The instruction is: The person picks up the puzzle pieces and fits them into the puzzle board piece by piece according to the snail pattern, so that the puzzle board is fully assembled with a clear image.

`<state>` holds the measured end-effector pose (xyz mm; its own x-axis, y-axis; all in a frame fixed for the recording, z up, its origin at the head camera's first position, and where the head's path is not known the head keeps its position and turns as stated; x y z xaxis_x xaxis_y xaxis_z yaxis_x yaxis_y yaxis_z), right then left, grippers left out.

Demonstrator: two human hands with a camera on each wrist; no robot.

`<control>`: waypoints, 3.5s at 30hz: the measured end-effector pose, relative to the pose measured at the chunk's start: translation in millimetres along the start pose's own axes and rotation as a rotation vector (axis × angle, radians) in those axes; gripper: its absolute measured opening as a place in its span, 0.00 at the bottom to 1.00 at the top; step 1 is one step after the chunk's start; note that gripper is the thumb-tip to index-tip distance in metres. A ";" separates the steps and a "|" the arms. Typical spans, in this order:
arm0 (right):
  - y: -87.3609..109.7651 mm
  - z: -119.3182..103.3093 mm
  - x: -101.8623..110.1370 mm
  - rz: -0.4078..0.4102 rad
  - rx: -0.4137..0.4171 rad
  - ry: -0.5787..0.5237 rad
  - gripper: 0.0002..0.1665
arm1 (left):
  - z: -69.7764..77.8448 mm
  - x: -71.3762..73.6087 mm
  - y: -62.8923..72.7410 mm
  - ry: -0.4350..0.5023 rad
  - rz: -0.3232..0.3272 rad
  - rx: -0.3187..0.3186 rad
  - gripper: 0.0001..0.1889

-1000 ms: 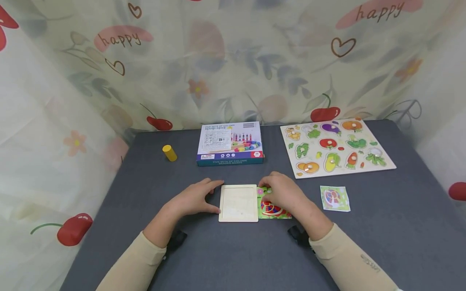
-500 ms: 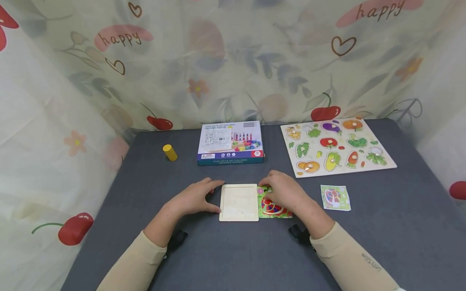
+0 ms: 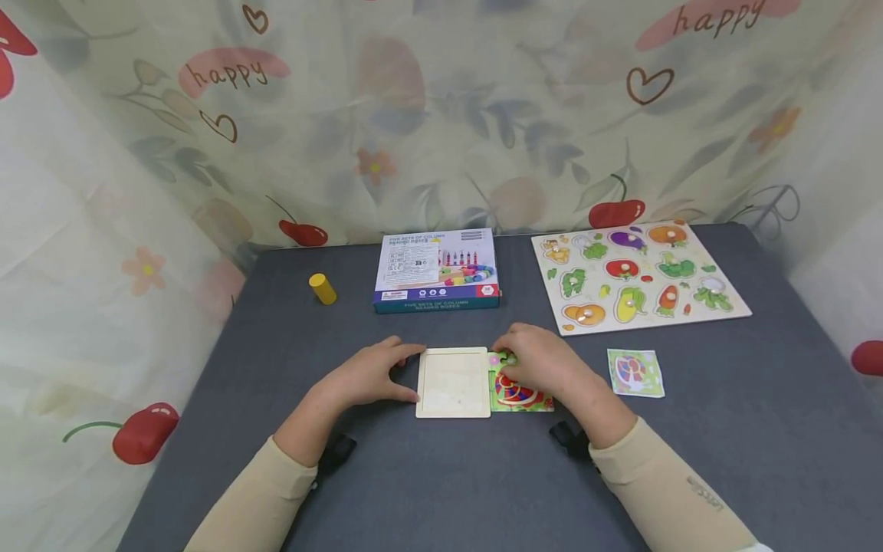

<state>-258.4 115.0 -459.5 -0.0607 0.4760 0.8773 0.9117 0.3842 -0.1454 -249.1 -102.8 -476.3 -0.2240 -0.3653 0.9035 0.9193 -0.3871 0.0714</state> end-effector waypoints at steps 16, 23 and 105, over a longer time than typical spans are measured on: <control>1.6 0.9 28.2 0.048 0.009 0.002 0.20 | -2.9 -6.4 5.5 0.041 0.004 -0.013 0.45; 3.6 -7.7 63.3 0.136 0.013 -0.035 0.19 | -3.8 -8.3 4.1 0.038 0.016 -0.024 0.46; -27.8 -54.6 -44.9 0.089 -0.166 -0.267 0.17 | -2.0 -7.8 2.2 0.082 0.004 -0.046 0.45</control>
<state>-258.9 39.8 -469.9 -0.0623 0.7011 0.7103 0.9706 0.2084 -0.1205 -246.0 -102.4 -484.1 -0.2475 -0.4344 0.8660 0.9048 -0.4234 0.0462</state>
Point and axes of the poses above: each hand's wrist, its own y-axis away from the middle knuckle, its own x-axis out of the back of the hand, z = x × y, the point moved 9 cm from there along -y, towards the middle knuckle, and after that the axes turned 15 degrees about z, right-handed, at the moved point
